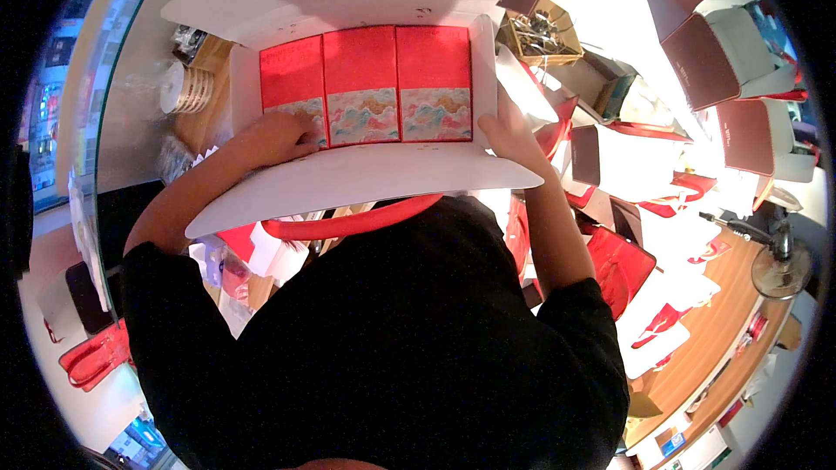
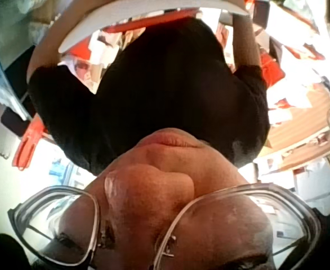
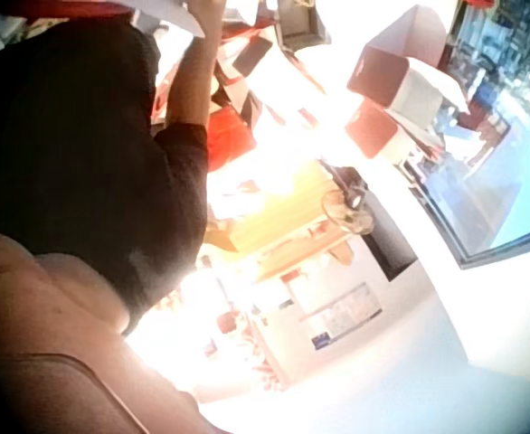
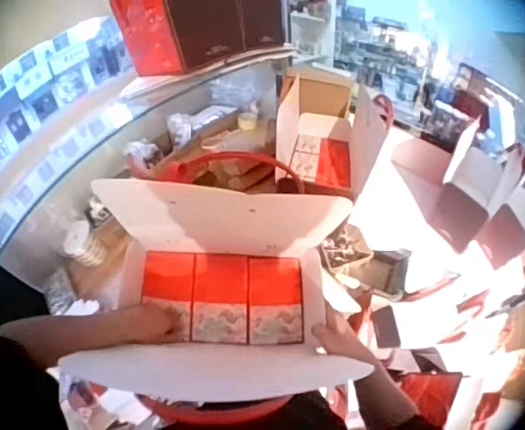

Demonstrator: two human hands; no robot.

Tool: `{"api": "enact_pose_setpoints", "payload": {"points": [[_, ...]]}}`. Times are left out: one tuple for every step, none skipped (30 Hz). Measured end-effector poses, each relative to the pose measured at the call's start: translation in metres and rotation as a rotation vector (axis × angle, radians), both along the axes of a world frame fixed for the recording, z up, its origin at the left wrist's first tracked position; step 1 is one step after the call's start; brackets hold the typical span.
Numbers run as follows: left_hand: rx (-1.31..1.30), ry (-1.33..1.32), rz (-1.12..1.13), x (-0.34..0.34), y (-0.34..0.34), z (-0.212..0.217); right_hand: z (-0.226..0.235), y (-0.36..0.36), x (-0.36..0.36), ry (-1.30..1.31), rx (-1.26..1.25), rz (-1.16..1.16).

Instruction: The person assembles red and white cardboard boxes by folding flaps and tucking tabs into slots. They handle multiple boxes, placing some into a larger red tote bag and arranging others on a glass table.

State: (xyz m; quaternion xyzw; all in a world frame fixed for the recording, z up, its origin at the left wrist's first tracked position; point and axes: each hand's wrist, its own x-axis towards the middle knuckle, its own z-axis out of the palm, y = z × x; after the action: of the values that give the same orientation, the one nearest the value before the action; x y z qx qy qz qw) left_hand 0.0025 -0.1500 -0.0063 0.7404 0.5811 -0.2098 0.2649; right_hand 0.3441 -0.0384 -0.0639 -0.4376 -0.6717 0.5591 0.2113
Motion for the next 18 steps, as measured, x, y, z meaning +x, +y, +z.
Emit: {"api": "enact_pose_setpoints", "payload": {"points": [[0.009, 0.026, -0.020, 0.002, -0.001, -0.001, 0.005, -0.002, 0.000, 0.012, 0.021, 0.001], [0.017, 0.051, -0.039, 0.003, -0.004, -0.004, 0.005, -0.004, 0.000, 0.025, 0.041, 0.003], [0.026, 0.077, -0.057, 0.003, -0.006, -0.005, -0.010, 0.000, 0.001, 0.049, 0.095, 0.010], [0.045, 0.083, -0.061, 0.003, -0.005, -0.006, -0.010, 0.001, 0.001, 0.051, 0.060, -0.003], [0.064, 0.090, -0.063, 0.003, -0.004, -0.008, -0.007, 0.001, 0.000, 0.053, 0.026, -0.016], [0.083, 0.098, -0.065, 0.001, -0.004, -0.009, -0.007, 0.001, -0.002, 0.056, -0.008, -0.027], [0.092, 0.083, -0.072, 0.001, -0.004, -0.010, -0.009, 0.005, -0.003, 0.061, 0.014, -0.026], [0.100, 0.069, -0.079, -0.001, -0.005, -0.011, -0.008, 0.003, -0.003, 0.074, -0.014, -0.035], [0.109, 0.055, -0.085, -0.002, -0.006, -0.013, -0.006, 0.001, -0.001, 0.087, -0.043, -0.044], [0.110, 0.060, -0.071, -0.005, -0.007, -0.016, 0.001, 0.000, -0.002, 0.095, -0.068, -0.057], [0.110, 0.066, -0.056, -0.009, -0.008, -0.021, -0.003, 0.001, -0.002, 0.089, -0.060, -0.057], [0.111, 0.071, -0.041, -0.012, -0.009, -0.023, -0.011, 0.003, -0.001, 0.084, -0.052, -0.058], [0.095, 0.097, -0.044, -0.010, -0.009, -0.022, -0.011, 0.004, -0.002, 0.075, -0.043, -0.054], [0.080, 0.123, -0.047, -0.007, -0.008, -0.020, -0.008, 0.005, -0.002, 0.050, -0.038, -0.055], [0.064, 0.149, -0.050, -0.004, -0.007, -0.018, -0.003, 0.004, -0.002, 0.024, -0.032, -0.056], [0.062, 0.140, -0.051, -0.004, -0.007, -0.015, 0.003, 0.003, -0.003, 0.000, -0.027, -0.060], [0.060, 0.131, -0.053, -0.004, -0.006, -0.012, 0.004, 0.003, -0.004, 0.027, -0.057, -0.059], [0.059, 0.122, -0.055, -0.005, -0.006, -0.012, 0.005, 0.003, -0.005, 0.053, -0.088, -0.058]]}}
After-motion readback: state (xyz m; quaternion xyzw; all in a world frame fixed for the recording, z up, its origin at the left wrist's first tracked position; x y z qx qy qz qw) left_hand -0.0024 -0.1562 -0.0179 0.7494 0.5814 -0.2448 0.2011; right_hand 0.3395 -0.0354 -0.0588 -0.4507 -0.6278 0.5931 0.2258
